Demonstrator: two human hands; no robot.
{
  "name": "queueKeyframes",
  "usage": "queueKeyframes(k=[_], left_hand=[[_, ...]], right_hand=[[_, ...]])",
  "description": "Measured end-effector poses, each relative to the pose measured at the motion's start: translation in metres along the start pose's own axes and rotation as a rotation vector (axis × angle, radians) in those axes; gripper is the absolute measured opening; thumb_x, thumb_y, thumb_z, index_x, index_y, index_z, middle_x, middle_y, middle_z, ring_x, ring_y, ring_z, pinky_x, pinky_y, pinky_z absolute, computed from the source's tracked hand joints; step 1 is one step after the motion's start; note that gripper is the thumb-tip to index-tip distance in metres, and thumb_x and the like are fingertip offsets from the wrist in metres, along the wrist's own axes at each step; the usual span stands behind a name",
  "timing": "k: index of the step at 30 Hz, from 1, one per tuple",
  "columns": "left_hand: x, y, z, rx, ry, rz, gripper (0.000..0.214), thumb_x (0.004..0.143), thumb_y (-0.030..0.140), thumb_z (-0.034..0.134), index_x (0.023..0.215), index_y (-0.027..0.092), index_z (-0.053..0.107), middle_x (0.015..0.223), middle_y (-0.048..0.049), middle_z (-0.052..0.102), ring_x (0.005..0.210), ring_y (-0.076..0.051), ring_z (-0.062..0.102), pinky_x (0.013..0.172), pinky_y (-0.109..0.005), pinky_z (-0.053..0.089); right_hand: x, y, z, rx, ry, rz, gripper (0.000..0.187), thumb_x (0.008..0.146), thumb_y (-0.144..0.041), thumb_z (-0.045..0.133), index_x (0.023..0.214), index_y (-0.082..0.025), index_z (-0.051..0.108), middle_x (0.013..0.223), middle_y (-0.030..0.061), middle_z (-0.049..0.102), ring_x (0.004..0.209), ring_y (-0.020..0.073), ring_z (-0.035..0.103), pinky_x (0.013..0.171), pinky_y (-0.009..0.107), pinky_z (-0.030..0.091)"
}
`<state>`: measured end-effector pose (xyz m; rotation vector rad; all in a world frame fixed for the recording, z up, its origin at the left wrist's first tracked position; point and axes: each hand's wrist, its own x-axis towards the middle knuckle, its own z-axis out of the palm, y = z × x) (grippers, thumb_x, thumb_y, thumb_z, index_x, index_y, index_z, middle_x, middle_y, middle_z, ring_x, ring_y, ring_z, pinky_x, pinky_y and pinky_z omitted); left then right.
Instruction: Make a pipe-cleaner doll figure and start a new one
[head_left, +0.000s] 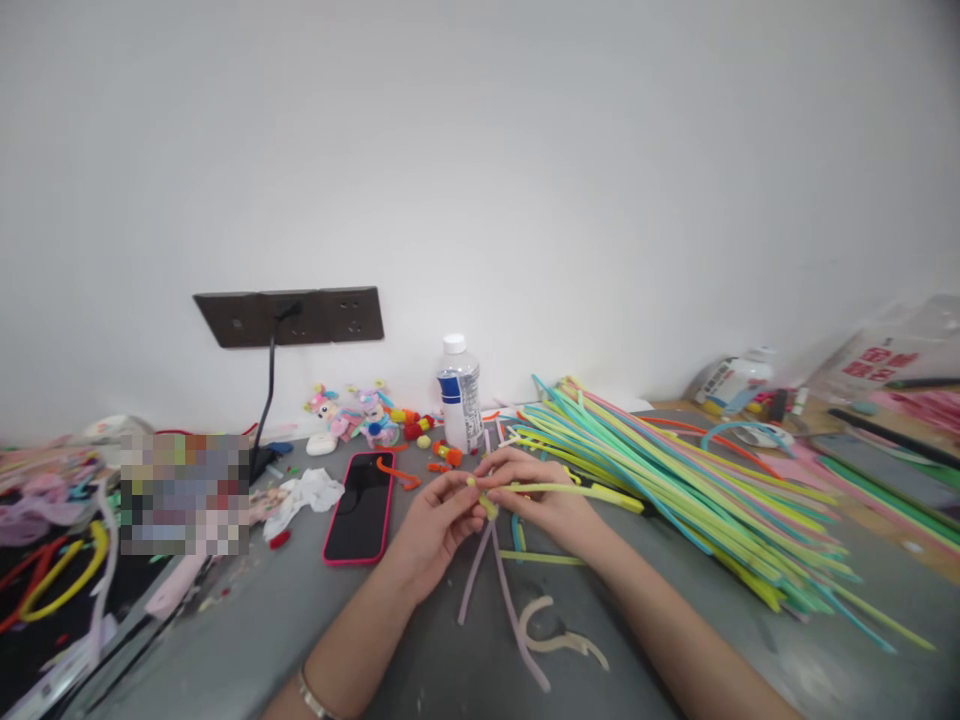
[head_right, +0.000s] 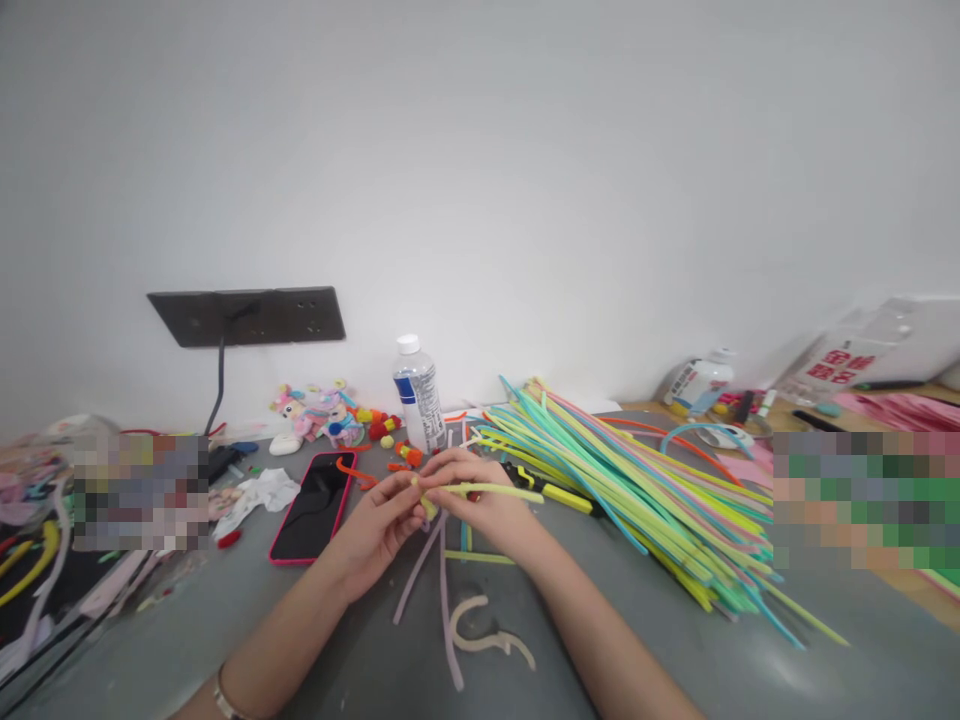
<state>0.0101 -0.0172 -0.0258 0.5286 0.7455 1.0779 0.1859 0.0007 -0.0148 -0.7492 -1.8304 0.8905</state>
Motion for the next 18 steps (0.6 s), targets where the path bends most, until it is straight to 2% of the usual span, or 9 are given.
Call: queueKeyframes(k=[4, 8, 13, 18], left_hand=[[-0.0001, 0.0011, 0.0009, -0.029, 0.045, 0.073, 0.043, 0.044, 0.028, 0.096, 0.074, 0.012, 0.07, 0.062, 0.0022, 0.068, 0.052, -0.006, 0.064, 0.051, -0.011, 0.055], [-0.0013, 0.0037, 0.0023, -0.026, 0.039, 0.096, 0.042, 0.046, 0.03, 0.096, 0.071, 0.013, 0.067, 0.059, 0.0025, 0.067, 0.052, -0.007, 0.064, 0.05, -0.011, 0.055], [-0.0023, 0.005, 0.0033, -0.021, 0.018, 0.081, 0.042, 0.047, 0.029, 0.096, 0.071, 0.013, 0.065, 0.063, 0.0009, 0.07, 0.055, -0.008, 0.067, 0.052, -0.012, 0.056], [-0.0034, 0.0051, 0.0047, -0.045, 0.005, 0.051, 0.04, 0.049, 0.028, 0.095, 0.071, 0.014, 0.065, 0.061, 0.0007, 0.07, 0.056, -0.009, 0.067, 0.053, -0.013, 0.056]], right_hand=[[-0.0014, -0.0002, 0.0032, 0.06, -0.016, 0.06, 0.023, 0.085, -0.041, 0.07, 0.096, -0.023, 0.079, 0.105, 0.0101, 0.073, 0.097, 0.0208, 0.069, 0.087, 0.035, 0.056], [-0.0035, 0.0004, 0.007, 0.123, -0.008, 0.095, 0.024, 0.083, -0.038, 0.073, 0.102, -0.025, 0.078, 0.108, 0.0096, 0.072, 0.099, 0.0215, 0.069, 0.088, 0.035, 0.056], [-0.0018, 0.0049, 0.0057, 0.043, 0.076, -0.022, 0.017, 0.081, -0.037, 0.076, 0.092, -0.025, 0.08, 0.095, 0.0077, 0.073, 0.087, 0.019, 0.068, 0.079, 0.032, 0.055], [0.0019, 0.0018, 0.0039, -0.016, 0.086, -0.127, 0.025, 0.08, -0.046, 0.075, 0.087, -0.021, 0.077, 0.08, 0.0065, 0.071, 0.077, 0.0181, 0.067, 0.069, 0.03, 0.054]])
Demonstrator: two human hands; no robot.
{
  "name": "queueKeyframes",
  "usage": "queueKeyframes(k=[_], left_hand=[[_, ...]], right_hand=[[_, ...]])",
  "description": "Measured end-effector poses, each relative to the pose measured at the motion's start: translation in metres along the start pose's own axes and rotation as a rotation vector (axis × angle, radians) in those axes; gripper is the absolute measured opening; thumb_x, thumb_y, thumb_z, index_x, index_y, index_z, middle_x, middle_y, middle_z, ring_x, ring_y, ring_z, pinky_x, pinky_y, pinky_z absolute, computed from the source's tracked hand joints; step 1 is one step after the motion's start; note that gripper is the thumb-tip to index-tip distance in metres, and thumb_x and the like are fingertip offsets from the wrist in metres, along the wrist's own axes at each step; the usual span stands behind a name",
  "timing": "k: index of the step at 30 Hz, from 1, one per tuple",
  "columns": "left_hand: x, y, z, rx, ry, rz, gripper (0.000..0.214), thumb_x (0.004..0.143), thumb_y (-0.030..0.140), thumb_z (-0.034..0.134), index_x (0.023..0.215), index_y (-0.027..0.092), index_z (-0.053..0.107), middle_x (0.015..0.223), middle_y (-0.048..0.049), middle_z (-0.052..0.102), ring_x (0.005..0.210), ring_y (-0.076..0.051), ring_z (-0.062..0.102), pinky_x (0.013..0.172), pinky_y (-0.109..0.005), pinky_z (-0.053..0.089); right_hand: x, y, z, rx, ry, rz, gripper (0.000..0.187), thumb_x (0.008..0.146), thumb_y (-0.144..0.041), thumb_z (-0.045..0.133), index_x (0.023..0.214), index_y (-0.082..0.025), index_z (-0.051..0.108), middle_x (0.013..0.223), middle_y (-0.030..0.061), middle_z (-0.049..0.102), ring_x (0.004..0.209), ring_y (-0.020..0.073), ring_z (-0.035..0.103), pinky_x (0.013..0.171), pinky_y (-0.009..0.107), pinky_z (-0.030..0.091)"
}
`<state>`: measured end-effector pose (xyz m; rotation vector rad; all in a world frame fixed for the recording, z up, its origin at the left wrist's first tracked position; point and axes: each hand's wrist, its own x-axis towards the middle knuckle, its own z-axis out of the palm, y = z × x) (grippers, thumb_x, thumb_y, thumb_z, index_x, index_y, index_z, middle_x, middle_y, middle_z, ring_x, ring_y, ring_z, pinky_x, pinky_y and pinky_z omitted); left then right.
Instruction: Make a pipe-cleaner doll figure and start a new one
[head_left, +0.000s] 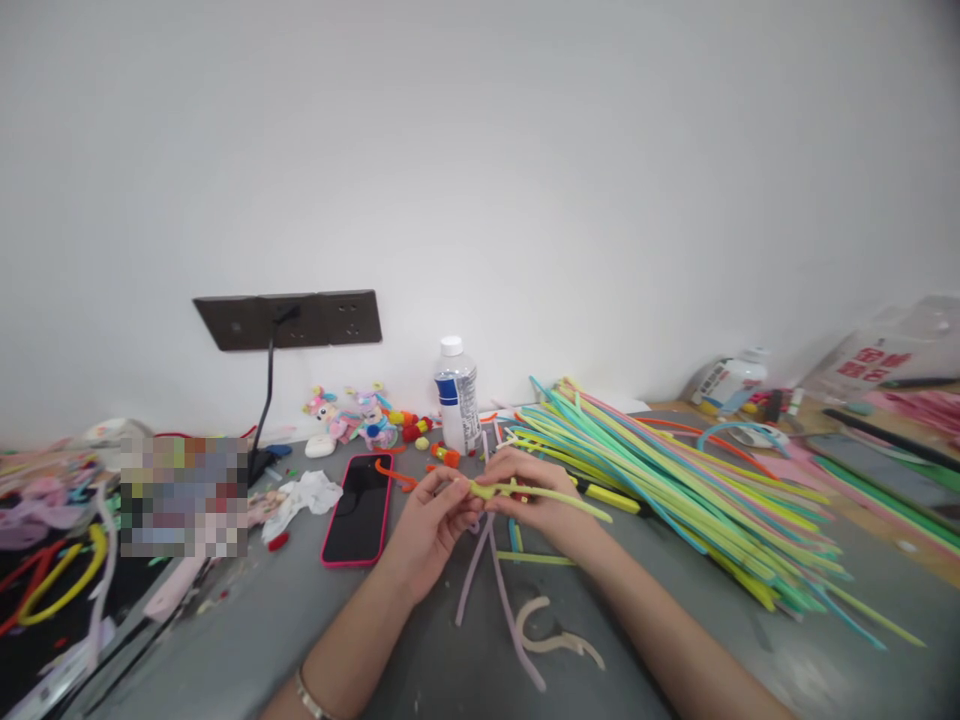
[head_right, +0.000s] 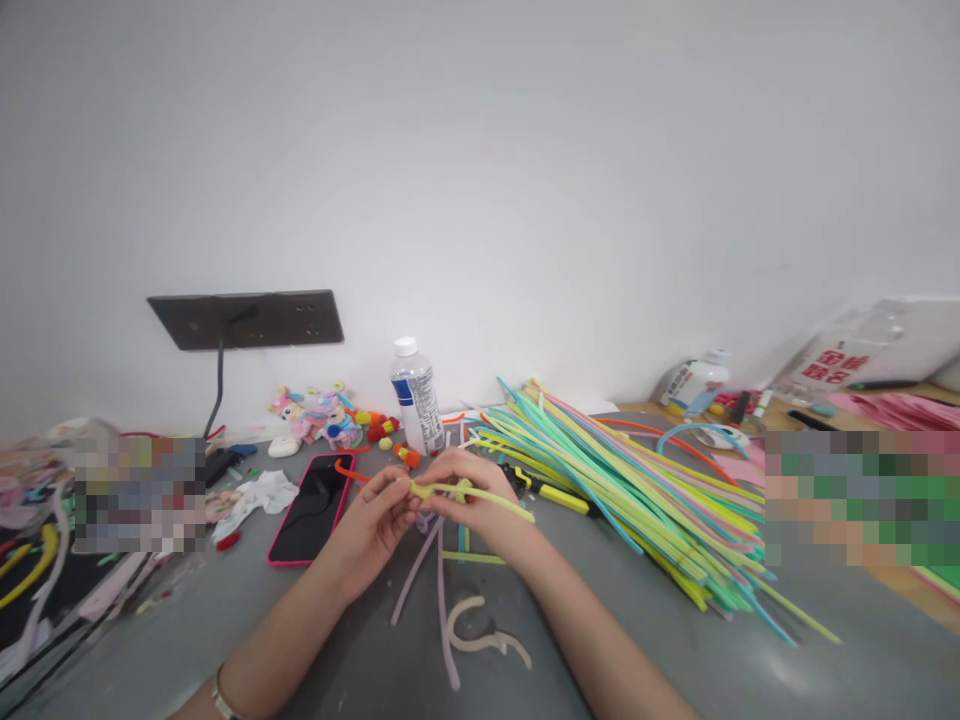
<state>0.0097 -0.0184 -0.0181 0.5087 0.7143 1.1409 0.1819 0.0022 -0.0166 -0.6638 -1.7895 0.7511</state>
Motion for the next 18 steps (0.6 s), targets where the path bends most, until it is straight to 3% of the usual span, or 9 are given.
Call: queueKeyframes(k=[5, 10, 18], left_hand=[[-0.0003, 0.0, -0.0001, 0.031, -0.004, -0.015, 0.04, 0.047, 0.03, 0.096, 0.069, 0.014, 0.066, 0.063, 0.0004, 0.071, 0.058, -0.008, 0.067, 0.055, -0.013, 0.056], [0.0001, -0.0028, -0.0017, 0.173, -0.019, 0.025, 0.04, 0.052, 0.038, 0.093, 0.068, 0.013, 0.067, 0.066, -0.0032, 0.073, 0.058, -0.01, 0.067, 0.055, -0.017, 0.055], [-0.0011, -0.0058, 0.0003, 0.423, -0.014, 0.209, 0.043, 0.054, 0.051, 0.088, 0.064, 0.013, 0.069, 0.059, -0.0049, 0.071, 0.054, -0.014, 0.065, 0.054, -0.021, 0.053]], right_hand=[[-0.0011, -0.0005, 0.0018, 0.005, 0.084, 0.059, 0.024, 0.082, -0.045, 0.073, 0.082, -0.021, 0.078, 0.076, 0.007, 0.074, 0.071, 0.0184, 0.067, 0.067, 0.031, 0.054], [-0.004, 0.0051, 0.0028, 0.008, 0.185, 0.207, 0.028, 0.077, -0.049, 0.075, 0.08, -0.021, 0.079, 0.074, 0.0077, 0.074, 0.068, 0.0193, 0.065, 0.059, 0.03, 0.051], [-0.0019, 0.0013, 0.0, 0.099, 0.132, 0.306, 0.037, 0.076, -0.054, 0.074, 0.071, -0.018, 0.074, 0.06, 0.0024, 0.063, 0.052, 0.0129, 0.053, 0.046, 0.024, 0.041]])
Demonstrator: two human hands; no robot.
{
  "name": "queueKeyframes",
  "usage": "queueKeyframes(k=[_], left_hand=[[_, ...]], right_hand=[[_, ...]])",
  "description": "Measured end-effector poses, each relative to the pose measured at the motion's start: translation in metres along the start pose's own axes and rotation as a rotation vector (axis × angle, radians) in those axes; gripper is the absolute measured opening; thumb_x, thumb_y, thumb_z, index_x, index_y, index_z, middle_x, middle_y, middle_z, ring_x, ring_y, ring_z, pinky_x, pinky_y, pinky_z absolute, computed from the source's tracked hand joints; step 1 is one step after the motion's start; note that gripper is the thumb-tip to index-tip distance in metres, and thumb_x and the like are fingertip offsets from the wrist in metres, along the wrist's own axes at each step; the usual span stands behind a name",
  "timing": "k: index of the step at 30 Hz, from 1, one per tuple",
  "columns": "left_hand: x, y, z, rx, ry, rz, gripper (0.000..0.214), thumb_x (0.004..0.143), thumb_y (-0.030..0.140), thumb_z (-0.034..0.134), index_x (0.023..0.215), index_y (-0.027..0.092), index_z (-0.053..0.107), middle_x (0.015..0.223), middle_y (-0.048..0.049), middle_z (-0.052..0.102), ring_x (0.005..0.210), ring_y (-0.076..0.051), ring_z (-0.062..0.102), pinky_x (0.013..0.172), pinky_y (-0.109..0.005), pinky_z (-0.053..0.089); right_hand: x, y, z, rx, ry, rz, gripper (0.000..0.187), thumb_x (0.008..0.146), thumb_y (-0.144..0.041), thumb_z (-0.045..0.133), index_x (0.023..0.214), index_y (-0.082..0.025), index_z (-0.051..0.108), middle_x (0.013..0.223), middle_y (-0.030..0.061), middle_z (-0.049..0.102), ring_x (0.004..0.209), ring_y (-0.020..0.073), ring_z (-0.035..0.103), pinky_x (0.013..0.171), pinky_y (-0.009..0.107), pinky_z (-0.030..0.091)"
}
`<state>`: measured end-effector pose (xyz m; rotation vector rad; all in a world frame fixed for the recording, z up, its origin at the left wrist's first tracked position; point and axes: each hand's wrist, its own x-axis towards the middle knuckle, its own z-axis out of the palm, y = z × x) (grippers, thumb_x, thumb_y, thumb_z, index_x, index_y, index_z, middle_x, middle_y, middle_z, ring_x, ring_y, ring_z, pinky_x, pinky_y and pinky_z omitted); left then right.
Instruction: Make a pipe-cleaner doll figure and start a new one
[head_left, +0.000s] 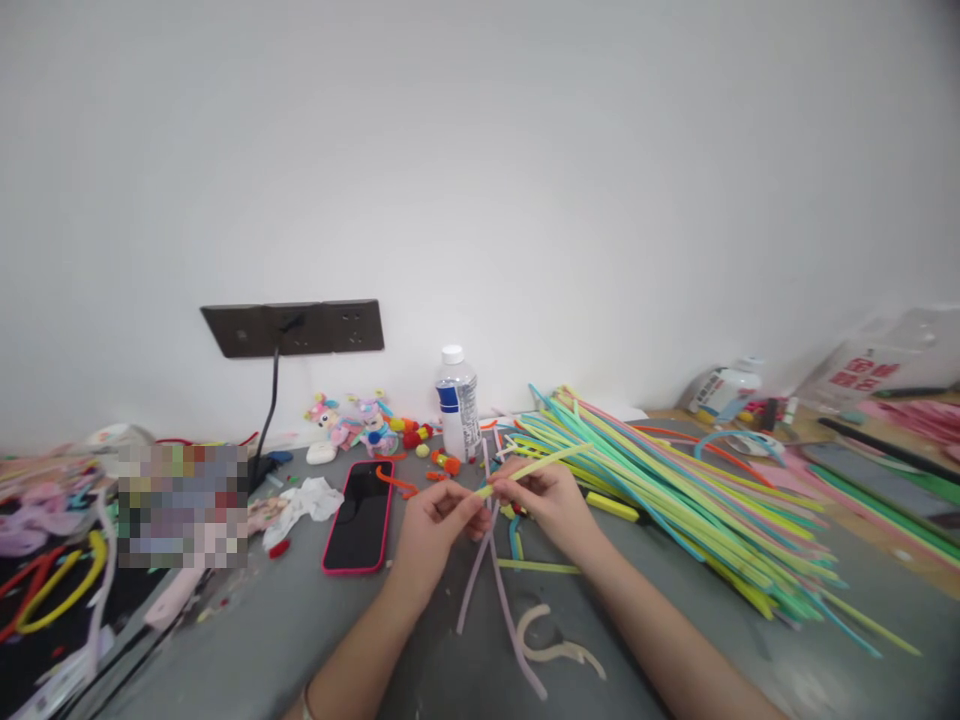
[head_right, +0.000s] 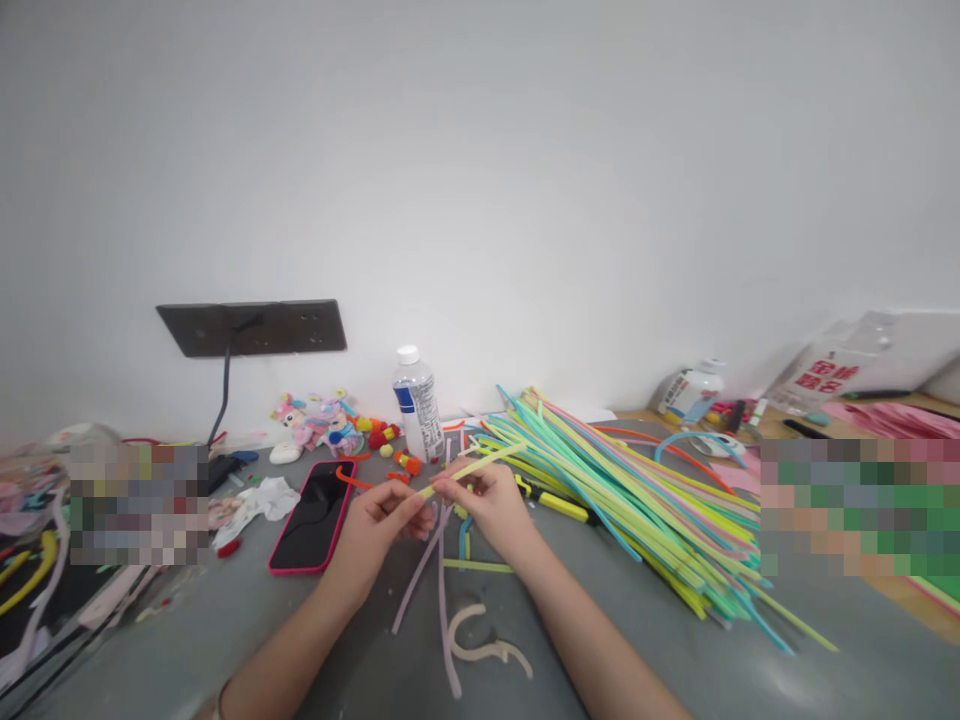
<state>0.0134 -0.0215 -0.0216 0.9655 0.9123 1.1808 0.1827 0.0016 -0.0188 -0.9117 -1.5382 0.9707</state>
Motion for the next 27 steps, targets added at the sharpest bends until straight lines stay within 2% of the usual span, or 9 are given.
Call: queueKeyframes(k=[3, 6, 10, 19, 24, 27], left_hand=[[-0.0023, 0.0016, 0.0009, 0.116, 0.007, 0.074, 0.036, 0.059, 0.047, 0.086, 0.065, 0.013, 0.073, 0.059, -0.0059, 0.071, 0.054, -0.015, 0.065, 0.055, -0.022, 0.053], [-0.0038, 0.0009, 0.0007, 0.172, 0.038, 0.089, 0.026, 0.063, 0.039, 0.085, 0.069, 0.015, 0.076, 0.063, -0.0067, 0.073, 0.056, -0.017, 0.067, 0.056, -0.024, 0.053], [-0.0034, -0.0017, -0.0006, 0.184, 0.049, 0.093, 0.021, 0.067, 0.035, 0.083, 0.074, 0.016, 0.079, 0.07, -0.0081, 0.076, 0.059, -0.019, 0.069, 0.057, -0.025, 0.054], [-0.0057, -0.0048, 0.0008, 0.205, -0.017, 0.098, 0.028, 0.07, 0.043, 0.08, 0.074, 0.016, 0.078, 0.072, -0.0083, 0.077, 0.062, -0.019, 0.07, 0.06, -0.025, 0.055], [-0.0068, -0.0017, 0.0059, 0.115, -0.056, 0.025, 0.035, 0.065, 0.047, 0.083, 0.07, 0.014, 0.075, 0.067, -0.0095, 0.075, 0.058, -0.018, 0.069, 0.059, -0.025, 0.056], [-0.0057, -0.0005, 0.007, 0.071, -0.061, 0.01, 0.037, 0.061, 0.047, 0.086, 0.074, 0.014, 0.074, 0.069, -0.0082, 0.075, 0.058, -0.016, 0.068, 0.057, -0.024, 0.055]], right_hand=[[-0.0001, -0.0005, -0.0003, -0.01, 0.0, 0.01, 0.038, 0.076, -0.054, 0.073, 0.069, -0.017, 0.071, 0.06, 0.0013, 0.06, 0.05, 0.0113, 0.049, 0.045, 0.024, 0.038], [0.0002, -0.0002, 0.0007, -0.038, 0.008, 0.005, 0.039, 0.076, -0.054, 0.072, 0.067, -0.017, 0.068, 0.061, 0.0008, 0.058, 0.051, 0.0108, 0.046, 0.046, 0.024, 0.036], [0.0013, 0.0, 0.002, -0.048, -0.041, -0.007, 0.041, 0.077, -0.055, 0.072, 0.065, -0.017, 0.064, 0.063, 0.0016, 0.059, 0.056, 0.0125, 0.05, 0.051, 0.025, 0.039], [0.0025, -0.0032, 0.0028, 0.076, -0.064, 0.068, 0.04, 0.074, -0.055, 0.074, 0.072, -0.017, 0.061, 0.064, -0.0008, 0.057, 0.053, 0.01, 0.049, 0.052, 0.025, 0.041], [0.0022, -0.0062, 0.0017, 0.151, -0.1, 0.133, 0.043, 0.073, -0.058, 0.074, 0.073, -0.018, 0.059, 0.062, -0.0018, 0.058, 0.054, 0.0104, 0.052, 0.055, 0.025, 0.045], [0.0012, -0.0051, 0.0014, 0.174, -0.133, 0.162, 0.042, 0.074, -0.056, 0.074, 0.07, -0.018, 0.056, 0.062, -0.0018, 0.059, 0.054, 0.0102, 0.053, 0.055, 0.025, 0.046]])
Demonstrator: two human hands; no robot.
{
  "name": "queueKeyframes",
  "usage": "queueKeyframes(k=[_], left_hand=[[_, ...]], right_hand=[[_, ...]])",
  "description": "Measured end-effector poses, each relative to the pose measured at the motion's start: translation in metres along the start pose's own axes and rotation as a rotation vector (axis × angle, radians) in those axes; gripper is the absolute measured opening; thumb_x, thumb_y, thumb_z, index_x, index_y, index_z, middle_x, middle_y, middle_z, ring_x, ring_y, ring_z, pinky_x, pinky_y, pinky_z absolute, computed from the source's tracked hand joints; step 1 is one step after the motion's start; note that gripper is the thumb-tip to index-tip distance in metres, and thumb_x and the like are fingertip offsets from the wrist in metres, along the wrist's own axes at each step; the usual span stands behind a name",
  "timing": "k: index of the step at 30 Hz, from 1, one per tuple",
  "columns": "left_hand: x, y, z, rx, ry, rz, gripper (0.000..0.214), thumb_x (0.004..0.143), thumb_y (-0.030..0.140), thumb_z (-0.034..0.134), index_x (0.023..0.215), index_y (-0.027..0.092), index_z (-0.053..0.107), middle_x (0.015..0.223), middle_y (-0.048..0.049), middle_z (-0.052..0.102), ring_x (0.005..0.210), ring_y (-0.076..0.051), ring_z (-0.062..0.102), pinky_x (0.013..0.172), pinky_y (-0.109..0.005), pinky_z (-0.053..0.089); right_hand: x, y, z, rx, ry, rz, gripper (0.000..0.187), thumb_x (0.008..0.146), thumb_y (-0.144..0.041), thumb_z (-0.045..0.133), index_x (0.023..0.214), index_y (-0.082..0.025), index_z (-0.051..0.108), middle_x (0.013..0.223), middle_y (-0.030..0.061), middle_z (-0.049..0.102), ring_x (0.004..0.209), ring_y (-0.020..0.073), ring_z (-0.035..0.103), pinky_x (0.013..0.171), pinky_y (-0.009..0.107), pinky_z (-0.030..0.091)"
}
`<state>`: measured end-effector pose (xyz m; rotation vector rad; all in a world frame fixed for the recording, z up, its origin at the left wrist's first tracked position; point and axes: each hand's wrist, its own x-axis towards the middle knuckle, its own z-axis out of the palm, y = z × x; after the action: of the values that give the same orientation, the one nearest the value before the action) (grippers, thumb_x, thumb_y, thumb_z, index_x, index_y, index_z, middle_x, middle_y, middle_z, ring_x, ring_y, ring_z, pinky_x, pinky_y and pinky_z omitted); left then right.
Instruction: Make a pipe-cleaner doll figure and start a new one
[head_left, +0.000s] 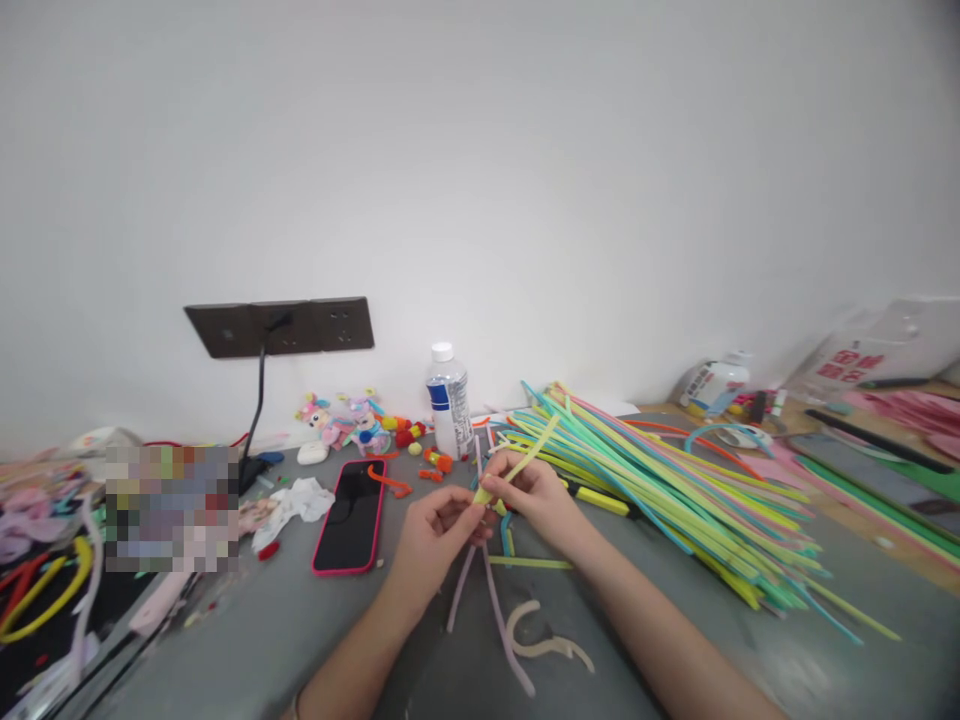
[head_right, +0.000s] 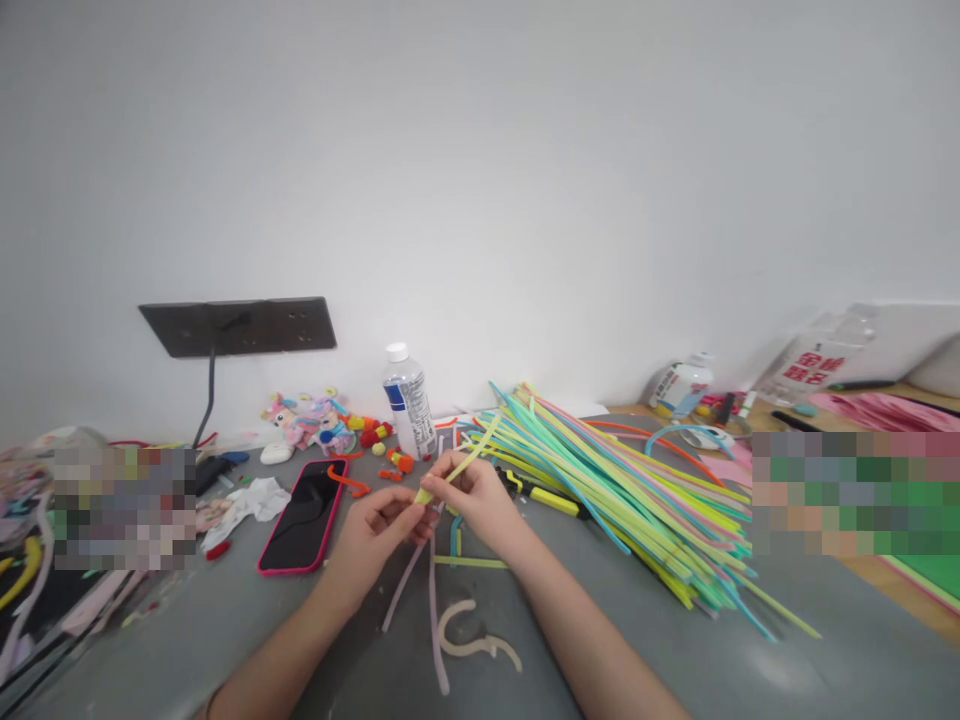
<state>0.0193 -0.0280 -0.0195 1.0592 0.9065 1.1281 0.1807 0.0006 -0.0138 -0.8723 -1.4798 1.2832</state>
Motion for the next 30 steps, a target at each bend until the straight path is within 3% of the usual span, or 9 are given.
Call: queueKeyframes(k=[6, 12, 16, 20, 25, 30], left_hand=[[0.003, -0.004, -0.004, -0.004, 0.057, 0.026, 0.035, 0.063, 0.046, 0.084, 0.072, 0.015, 0.072, 0.064, -0.0022, 0.066, 0.058, -0.012, 0.06, 0.052, -0.02, 0.052], [0.004, -0.002, -0.006, -0.225, 0.199, 0.012, 0.037, 0.055, 0.041, 0.09, 0.073, 0.015, 0.069, 0.068, 0.0024, 0.06, 0.06, -0.009, 0.056, 0.052, -0.018, 0.051], [0.005, 0.0, -0.006, -0.311, 0.266, -0.009, 0.04, 0.05, 0.039, 0.093, 0.072, 0.014, 0.069, 0.067, 0.0026, 0.062, 0.059, -0.008, 0.058, 0.054, -0.017, 0.052], [0.006, -0.001, -0.008, -0.351, 0.264, -0.035, 0.042, 0.047, 0.041, 0.093, 0.07, 0.014, 0.07, 0.066, 0.0021, 0.064, 0.058, -0.007, 0.059, 0.054, -0.016, 0.05], [0.009, 0.0, -0.011, -0.255, 0.26, -0.047, 0.043, 0.045, 0.041, 0.094, 0.069, 0.014, 0.072, 0.062, 0.0019, 0.065, 0.053, -0.008, 0.059, 0.049, -0.016, 0.048], [0.008, 0.0, -0.011, -0.127, 0.112, -0.087, 0.04, 0.048, 0.043, 0.093, 0.065, 0.012, 0.073, 0.055, -0.0015, 0.066, 0.051, -0.009, 0.06, 0.051, -0.018, 0.049]], right_hand=[[-0.001, 0.004, 0.003, -0.05, -0.036, -0.013, 0.039, 0.076, -0.055, 0.073, 0.075, -0.018, 0.061, 0.066, -0.0007, 0.061, 0.059, 0.0117, 0.056, 0.057, 0.025, 0.045], [0.0, 0.005, 0.003, -0.151, -0.023, -0.023, 0.038, 0.071, -0.052, 0.078, 0.07, -0.017, 0.061, 0.061, -0.0023, 0.057, 0.054, 0.0095, 0.046, 0.051, 0.023, 0.036], [-0.003, 0.005, 0.004, -0.191, -0.106, 0.011, 0.035, 0.072, -0.048, 0.078, 0.068, -0.017, 0.061, 0.064, 0.0002, 0.061, 0.057, 0.0115, 0.051, 0.055, 0.024, 0.038], [-0.005, 0.006, 0.006, -0.258, -0.152, -0.037, 0.034, 0.074, -0.046, 0.077, 0.064, -0.016, 0.063, 0.064, 0.0011, 0.062, 0.06, 0.0126, 0.053, 0.058, 0.025, 0.04], [-0.003, 0.006, 0.004, -0.25, -0.063, -0.073, 0.033, 0.078, -0.048, 0.073, 0.071, -0.017, 0.065, 0.065, 0.0005, 0.061, 0.058, 0.0119, 0.05, 0.053, 0.024, 0.038], [-0.001, 0.001, 0.001, -0.23, 0.008, -0.098, 0.031, 0.077, -0.047, 0.074, 0.074, -0.018, 0.063, 0.065, -0.0005, 0.06, 0.056, 0.0117, 0.051, 0.051, 0.024, 0.037]])
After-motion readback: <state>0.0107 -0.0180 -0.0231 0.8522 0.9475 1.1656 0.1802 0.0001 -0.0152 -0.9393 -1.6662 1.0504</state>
